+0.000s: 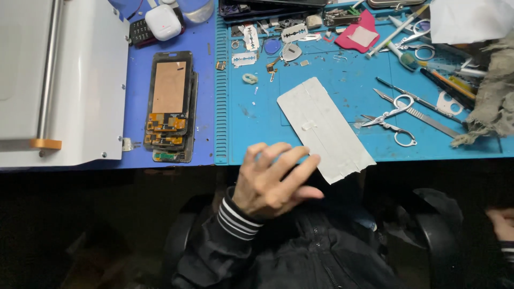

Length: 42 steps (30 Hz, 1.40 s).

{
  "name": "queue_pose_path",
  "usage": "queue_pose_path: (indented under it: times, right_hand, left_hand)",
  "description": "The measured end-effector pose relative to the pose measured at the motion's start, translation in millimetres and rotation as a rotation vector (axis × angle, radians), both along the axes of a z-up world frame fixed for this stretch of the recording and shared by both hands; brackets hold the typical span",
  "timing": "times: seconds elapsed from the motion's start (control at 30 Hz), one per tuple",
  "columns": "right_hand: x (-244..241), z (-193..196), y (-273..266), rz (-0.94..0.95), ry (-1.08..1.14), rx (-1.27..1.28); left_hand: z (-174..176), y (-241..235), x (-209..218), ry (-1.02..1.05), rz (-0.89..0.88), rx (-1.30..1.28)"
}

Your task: Trimming the edges of a screen component with precision snips and then cleaning the surface with a wipe.

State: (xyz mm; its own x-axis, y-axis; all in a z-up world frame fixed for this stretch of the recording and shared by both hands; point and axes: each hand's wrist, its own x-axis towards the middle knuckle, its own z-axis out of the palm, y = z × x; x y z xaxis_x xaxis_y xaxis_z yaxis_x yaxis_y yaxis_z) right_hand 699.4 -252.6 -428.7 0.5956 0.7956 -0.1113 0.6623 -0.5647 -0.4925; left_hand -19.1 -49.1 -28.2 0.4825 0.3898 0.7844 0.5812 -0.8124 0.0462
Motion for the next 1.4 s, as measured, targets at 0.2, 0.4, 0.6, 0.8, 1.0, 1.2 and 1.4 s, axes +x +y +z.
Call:
queue_pose_path:
  times: [0.2,0.4,0.6,0.8,1.0,1.2,1.4]
  right_hand:
    - [-198,230,67,0.154,0.282,-0.031]
    - [-311,330,98,0.224,0.355,0.111]
    - [-362,386,104,0.31,0.362,0.205]
    - [-453,448,141,0.54,0.495,0.556]
    - [-475,445,174,0.711,0.214,0.739]
    - [-465,398,189,0.344,0.933,0.506]
    - [-468,395,193,0.219,1.116,0.407]
  left_hand:
    - [33,42,-12,0.261,0.091,0.071]
    - [27,62,-3,0.256,-0.035,0.213]
    - [25,63,5,0.227,-0.04,0.173]
    - [68,23,27,-0.051,-0.215,-0.143]
    - [72,17,40,-0.152,-0.213,-0.162]
    - [76,18,38,-0.115,-0.117,0.173]
    - [74,20,37,-0.148,-0.088,0.22]
